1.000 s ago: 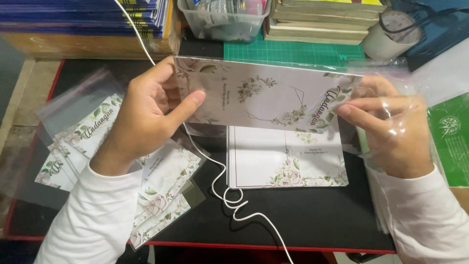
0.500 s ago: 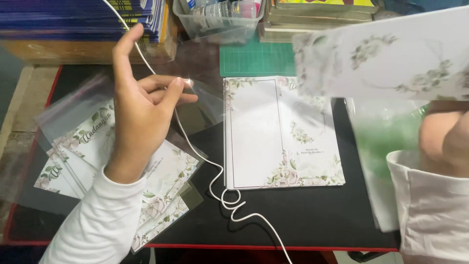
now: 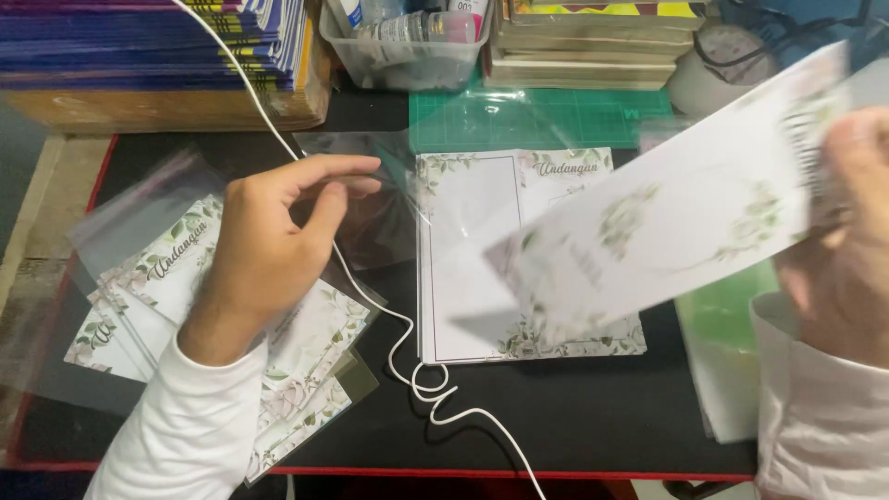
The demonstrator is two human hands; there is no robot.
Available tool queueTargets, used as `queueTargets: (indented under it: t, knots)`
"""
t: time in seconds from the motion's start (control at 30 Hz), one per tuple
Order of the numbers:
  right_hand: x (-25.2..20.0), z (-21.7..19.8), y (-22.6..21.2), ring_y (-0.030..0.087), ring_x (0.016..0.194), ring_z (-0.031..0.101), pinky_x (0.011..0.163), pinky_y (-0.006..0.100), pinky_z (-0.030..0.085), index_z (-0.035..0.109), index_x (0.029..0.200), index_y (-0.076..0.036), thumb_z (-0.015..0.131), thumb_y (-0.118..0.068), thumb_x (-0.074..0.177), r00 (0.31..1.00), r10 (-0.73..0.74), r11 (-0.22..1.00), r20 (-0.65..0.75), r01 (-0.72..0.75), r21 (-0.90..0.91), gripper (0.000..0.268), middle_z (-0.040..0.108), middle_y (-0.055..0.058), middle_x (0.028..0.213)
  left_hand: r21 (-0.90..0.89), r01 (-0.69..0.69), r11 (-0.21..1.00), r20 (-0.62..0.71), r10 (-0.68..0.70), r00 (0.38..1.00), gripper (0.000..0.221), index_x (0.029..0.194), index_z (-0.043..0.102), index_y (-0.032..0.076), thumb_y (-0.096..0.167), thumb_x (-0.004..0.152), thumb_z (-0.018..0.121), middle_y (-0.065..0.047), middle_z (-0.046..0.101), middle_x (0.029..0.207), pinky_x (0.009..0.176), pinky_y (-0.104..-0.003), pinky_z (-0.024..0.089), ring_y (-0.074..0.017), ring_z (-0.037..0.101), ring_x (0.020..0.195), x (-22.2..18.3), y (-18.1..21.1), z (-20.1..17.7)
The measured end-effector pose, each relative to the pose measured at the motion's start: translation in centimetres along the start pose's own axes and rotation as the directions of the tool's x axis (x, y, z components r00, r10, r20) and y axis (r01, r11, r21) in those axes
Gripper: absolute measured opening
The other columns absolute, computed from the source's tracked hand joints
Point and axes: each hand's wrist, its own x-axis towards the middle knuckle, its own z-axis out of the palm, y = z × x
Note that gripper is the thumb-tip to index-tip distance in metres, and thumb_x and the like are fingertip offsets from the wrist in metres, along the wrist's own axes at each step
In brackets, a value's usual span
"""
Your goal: The person folds paper invitations and inserts them into clear plastic sleeves by hand, stacking the finished items on a desk.
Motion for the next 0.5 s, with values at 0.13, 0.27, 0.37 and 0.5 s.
queueTargets:
  t: [0.13,0.27,0.37,0.5]
  knots:
    - [-1.5,3.5,-2.2,0.008,0.070,0.062,0.060,0.019,0.050,0.053,0.086,-0.013,0.059,-0.015,0.091,0.961,0.234,0.970,-0.150,-0.222,0.094,0.008,0.062,0.002,0.081,-0.035,-0.007,0.999,0.265,0.016,0.964,0.053,0.115,0.057,0.004,-0.001,0.068,0.032,-0.010,0.066,0.105,0.083,-0.026,0.040,-0.0158,0.061,0.102,0.3,0.2,-0.7]
    - [-1.6,3.1,-2.3,0.012,0.070,0.064,0.060,0.023,0.054,0.054,0.085,-0.012,0.062,-0.015,0.090,0.965,0.214,0.968,-0.149,-0.190,0.164,0.010,0.063,0.006,0.079,0.227,-0.411,0.883,0.269,0.349,0.898,0.052,0.118,0.053,-0.002,-0.015,0.070,0.040,-0.013,0.062,0.103,0.089,-0.036,0.042,-0.0262,0.055,0.097,0.4,-2.0,-0.1]
    - [-1.6,2.7,-2.8,0.007,0.074,0.064,0.062,0.023,0.056,0.050,0.088,-0.017,0.054,-0.019,0.098,0.951,0.185,0.982,-0.247,-0.172,0.071,0.011,0.062,-0.001,0.082,0.349,-0.444,0.825,0.230,0.384,0.894,0.034,0.113,0.058,-0.005,0.002,0.079,0.064,-0.019,0.062,0.104,0.084,-0.039,0.045,-0.0293,0.055,0.094,0.2,-1.7,0.0]
    - [-1.4,2.7,-4.1,0.005,0.096,0.068,0.092,0.022,0.063,0.048,0.095,-0.016,0.052,-0.023,0.097,0.931,0.086,0.996,-0.355,-0.072,0.052,0.008,0.062,-0.003,0.097,0.778,-0.381,0.499,0.137,0.457,0.879,0.017,0.102,0.071,0.024,0.028,0.086,0.071,0.003,0.063,0.077,0.057,-0.035,0.034,-0.0209,0.051,0.070,-1.4,-0.8,0.6]
